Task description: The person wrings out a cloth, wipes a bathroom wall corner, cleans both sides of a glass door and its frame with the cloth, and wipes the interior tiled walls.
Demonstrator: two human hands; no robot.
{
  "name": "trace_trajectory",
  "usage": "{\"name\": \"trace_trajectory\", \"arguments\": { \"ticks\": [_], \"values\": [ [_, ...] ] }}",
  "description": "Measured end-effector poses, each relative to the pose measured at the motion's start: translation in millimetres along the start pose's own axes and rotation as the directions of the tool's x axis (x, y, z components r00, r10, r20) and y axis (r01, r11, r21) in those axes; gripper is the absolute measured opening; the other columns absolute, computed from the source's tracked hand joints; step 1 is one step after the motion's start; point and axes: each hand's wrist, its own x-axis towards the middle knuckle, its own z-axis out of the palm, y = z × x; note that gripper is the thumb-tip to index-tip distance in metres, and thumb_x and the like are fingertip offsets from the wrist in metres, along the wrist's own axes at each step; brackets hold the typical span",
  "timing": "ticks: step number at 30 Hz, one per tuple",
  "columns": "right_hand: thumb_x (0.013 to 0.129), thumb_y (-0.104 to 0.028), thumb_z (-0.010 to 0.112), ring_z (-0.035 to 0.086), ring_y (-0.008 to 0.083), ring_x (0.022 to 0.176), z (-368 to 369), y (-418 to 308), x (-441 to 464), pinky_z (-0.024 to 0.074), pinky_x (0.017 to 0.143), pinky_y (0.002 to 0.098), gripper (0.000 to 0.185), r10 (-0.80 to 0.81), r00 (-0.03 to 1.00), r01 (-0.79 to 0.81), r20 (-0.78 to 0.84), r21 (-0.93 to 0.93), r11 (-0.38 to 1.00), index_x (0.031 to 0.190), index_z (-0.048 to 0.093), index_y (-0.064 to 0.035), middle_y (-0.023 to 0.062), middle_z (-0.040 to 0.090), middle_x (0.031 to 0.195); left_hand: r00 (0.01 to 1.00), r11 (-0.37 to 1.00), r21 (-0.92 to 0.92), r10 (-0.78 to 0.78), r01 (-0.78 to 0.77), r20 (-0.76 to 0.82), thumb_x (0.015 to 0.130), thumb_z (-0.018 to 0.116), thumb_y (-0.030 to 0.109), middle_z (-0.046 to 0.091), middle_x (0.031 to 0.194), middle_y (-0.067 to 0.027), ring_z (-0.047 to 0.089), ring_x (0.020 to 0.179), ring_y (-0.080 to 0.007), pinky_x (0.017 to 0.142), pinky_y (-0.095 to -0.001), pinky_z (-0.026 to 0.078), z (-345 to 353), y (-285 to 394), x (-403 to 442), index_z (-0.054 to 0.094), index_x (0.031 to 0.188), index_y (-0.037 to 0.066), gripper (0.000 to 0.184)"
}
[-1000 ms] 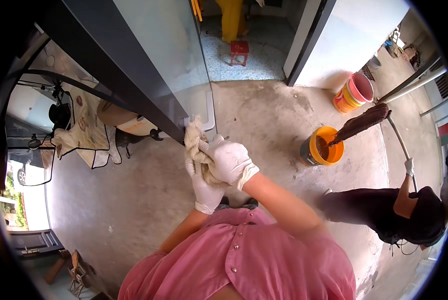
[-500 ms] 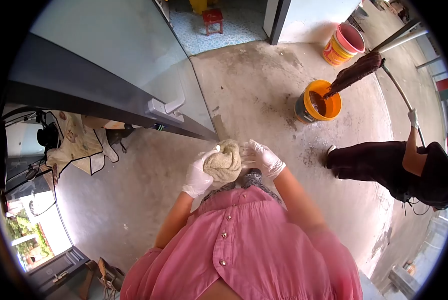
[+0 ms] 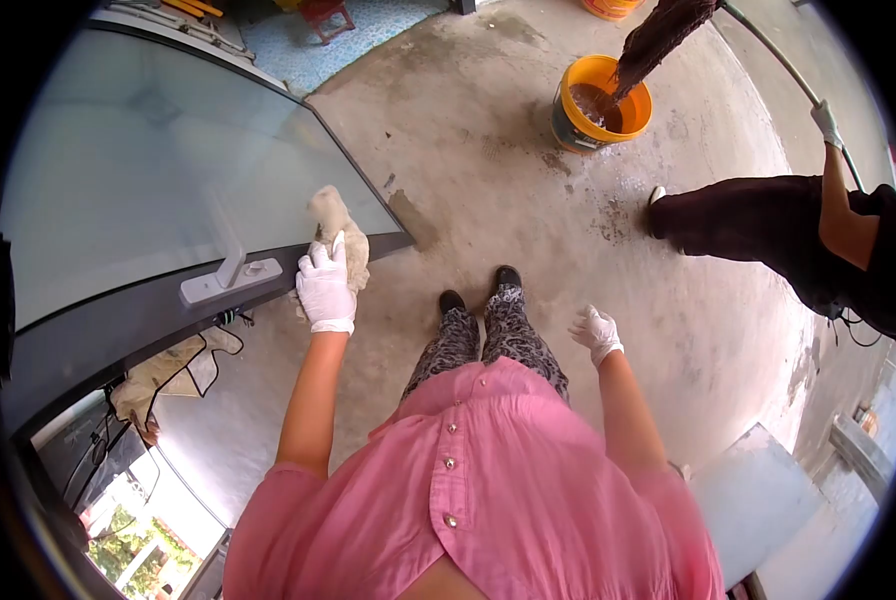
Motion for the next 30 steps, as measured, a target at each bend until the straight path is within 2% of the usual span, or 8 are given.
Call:
{"name": "trace_trajectory", "arguments": {
  "ticks": [3, 5, 7, 13, 19, 21, 28, 30],
  "values": [
    [0.091, -0.035, 0.054, 0.064, 0.0307, 0.078, -30.7, 13.7, -1.6, 0.0525, 0.071, 0.0412, 0.040, 0.052, 0.992, -0.053, -0.117, -0.002, 0.999, 0.110, 0.057, 0.0005, 0.0132, 0.060, 0.090, 0.996, 0.996, 0.044, 0.080, -0.082, 0.036, 0.088, 0.054, 0.019, 0.055, 0.117, -0.0103, 0.054, 0.100, -0.0281, 0.076, -0.0348, 0.048, 66.2, 20.3, 10.1, 0.058, 0.119, 0.019, 0.031],
    [0.091, -0.034, 0.054, 0.064, 0.0289, 0.078, -46.3, 18.7, -5.7, 0.0524, 0.071, 0.0398, 0.039, 0.106, 0.975, -0.114, -0.194, -0.030, 0.993, 0.110, 0.057, 0.0003, 0.0123, 0.060, 0.090, 0.980, 0.986, 0.128, 0.084, -0.109, 0.181, 0.087, 0.053, 0.016, 0.055, 0.117, -0.0074, 0.054, 0.099, -0.0247, 0.078, -0.0339, 0.048, 92.0, 32.7, 19.3, 0.056, 0.124, 0.022, 0.037],
    [0.090, -0.038, 0.055, 0.064, 0.0348, 0.092, -62.4, 25.7, -8.2, 0.0523, 0.081, 0.0434, 0.049, 0.108, 0.975, -0.121, -0.193, -0.057, 0.991, 0.117, 0.054, 0.0028, 0.0208, 0.060, 0.104, 0.968, 0.988, 0.102, 0.085, -0.111, 0.235, 0.089, 0.052, 0.019, 0.055, 0.113, -0.0093, 0.054, 0.098, -0.0254, 0.075, -0.0338, 0.049, 104.0, 42.2, 29.1, 0.057, 0.119, 0.018, 0.030],
    [0.089, -0.026, 0.055, 0.065, 0.0250, 0.072, -64.7, 19.4, -10.7, 0.0518, 0.061, 0.0319, 0.034, 0.160, 0.952, -0.183, -0.262, -0.065, 0.981, 0.108, 0.058, 0.0013, 0.0107, 0.060, 0.083, 0.917, 0.994, 0.102, -0.012, -0.032, 0.399, 0.094, 0.049, 0.023, 0.054, 0.105, -0.0105, 0.055, 0.093, -0.0212, 0.066, -0.0283, 0.051, 135.4, 58.5, 63.1, 0.059, 0.113, 0.010, 0.024],
    [0.089, -0.030, 0.056, 0.065, 0.0227, 0.074, -53.0, -2.9, -2.4, 0.0537, 0.065, 0.0328, 0.034, 0.062, 0.966, -0.129, -0.251, -0.260, 0.957, 0.109, 0.061, -0.0021, 0.0119, 0.062, 0.088, 0.758, 0.992, 0.043, -0.118, 0.119, 0.641, 0.096, 0.047, 0.034, 0.054, 0.105, -0.0093, 0.057, 0.093, -0.0200, 0.073, -0.0283, 0.054, 186.8, 76.6, 98.6, 0.051, 0.121, 0.011, 0.034],
    [0.091, -0.030, 0.056, 0.065, 0.0213, 0.073, -57.2, -4.2, 0.6, 0.0533, 0.065, 0.0313, 0.035, -0.075, 0.974, -0.013, -0.212, -0.384, 0.923, 0.111, 0.061, -0.0021, 0.0114, 0.062, 0.088, 0.805, 0.980, 0.006, -0.167, 0.199, 0.570, 0.096, 0.046, 0.036, 0.057, 0.103, -0.0093, 0.060, 0.083, -0.0195, 0.071, -0.0290, 0.055, 272.3, 83.3, 94.8, 0.053, 0.118, 0.011, 0.034],
    [0.092, -0.029, 0.054, 0.066, 0.0217, 0.071, -80.7, 44.8, -18.2, 0.0534, 0.061, 0.0300, 0.032, 0.154, 0.879, -0.278, -0.452, -0.222, 0.935, 0.111, 0.061, -0.0038, 0.0115, 0.063, 0.086, 0.665, 0.970, -0.061, -0.114, 0.234, 0.738, 0.097, 0.039, 0.040, 0.064, 0.103, -0.0056, 0.064, 0.092, -0.0218, 0.072, -0.0353, 0.052, 387.1, 146.5, 140.2, 0.062, 0.105, 0.011, 0.038],
    [0.091, -0.029, 0.055, 0.066, 0.0222, 0.070, -85.7, 60.8, -20.7, 0.0535, 0.059, 0.0301, 0.032, 0.302, 0.824, -0.429, -0.479, -0.181, 0.885, 0.111, 0.060, -0.0034, 0.0116, 0.063, 0.085, 0.533, 0.997, -0.030, -0.015, 0.075, 0.846, 0.087, 0.059, 0.038, 0.061, 0.113, -0.0042, 0.060, 0.104, -0.0199, 0.082, -0.0315, 0.052, 369.2, 166.3, 182.7, 0.060, 0.115, 0.012, 0.038]
  ]
}}
